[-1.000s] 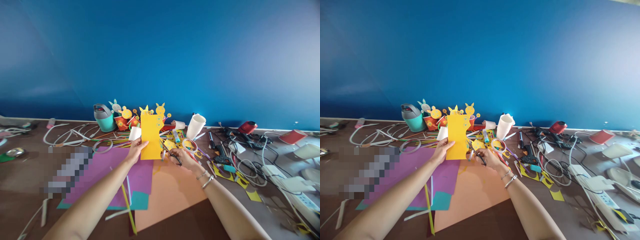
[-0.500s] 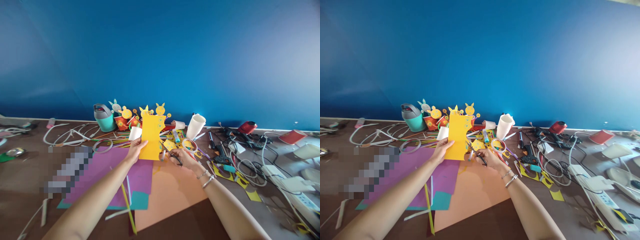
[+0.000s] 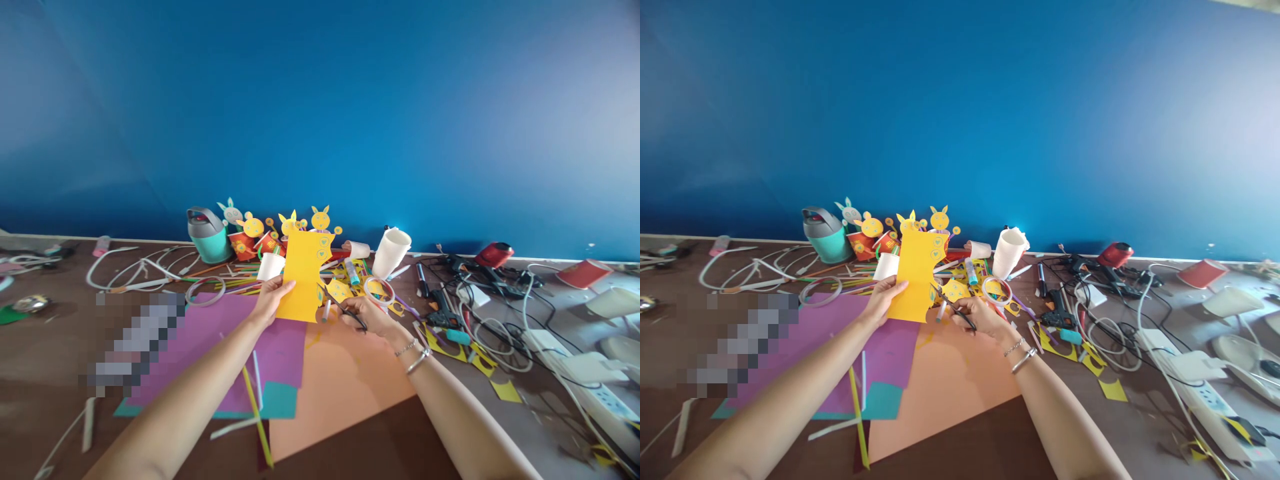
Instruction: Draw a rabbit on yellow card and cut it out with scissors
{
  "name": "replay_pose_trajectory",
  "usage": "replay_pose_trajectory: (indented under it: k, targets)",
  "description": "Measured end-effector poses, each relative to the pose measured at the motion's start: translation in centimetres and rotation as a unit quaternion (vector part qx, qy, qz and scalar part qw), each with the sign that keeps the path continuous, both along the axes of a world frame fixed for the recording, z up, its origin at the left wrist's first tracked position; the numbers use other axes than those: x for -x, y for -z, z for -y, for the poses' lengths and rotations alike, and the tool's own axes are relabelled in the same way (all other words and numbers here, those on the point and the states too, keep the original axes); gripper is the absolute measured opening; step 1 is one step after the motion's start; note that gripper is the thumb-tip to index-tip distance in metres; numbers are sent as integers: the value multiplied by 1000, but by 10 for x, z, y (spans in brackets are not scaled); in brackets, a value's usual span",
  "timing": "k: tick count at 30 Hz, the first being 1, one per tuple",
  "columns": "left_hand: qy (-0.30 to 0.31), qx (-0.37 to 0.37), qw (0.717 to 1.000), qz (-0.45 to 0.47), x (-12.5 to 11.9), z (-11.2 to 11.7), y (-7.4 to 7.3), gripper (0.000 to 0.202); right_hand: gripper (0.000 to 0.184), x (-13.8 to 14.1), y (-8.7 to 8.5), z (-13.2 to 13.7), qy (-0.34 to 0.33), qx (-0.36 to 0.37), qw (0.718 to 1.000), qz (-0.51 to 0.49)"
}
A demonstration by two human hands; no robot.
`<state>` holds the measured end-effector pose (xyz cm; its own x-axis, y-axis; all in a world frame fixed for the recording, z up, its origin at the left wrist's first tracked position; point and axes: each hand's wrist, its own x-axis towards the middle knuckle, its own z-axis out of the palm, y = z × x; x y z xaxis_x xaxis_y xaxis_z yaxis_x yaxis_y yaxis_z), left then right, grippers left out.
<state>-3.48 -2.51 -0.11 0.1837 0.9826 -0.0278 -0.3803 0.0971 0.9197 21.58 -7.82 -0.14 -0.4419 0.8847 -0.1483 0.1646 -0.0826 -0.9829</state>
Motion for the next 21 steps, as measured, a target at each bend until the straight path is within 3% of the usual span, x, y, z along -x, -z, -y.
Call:
replay_pose_trajectory:
  k: [8,21]
  targets:
    - [-38,-12,999,-3,-2,-1,-2,32,26,-2,-3,6,-45,44,998,-30]
    - [-14,-20,1000,-9,-2,-1,3,31,29,3,-5,5,-70,32,997,-2]
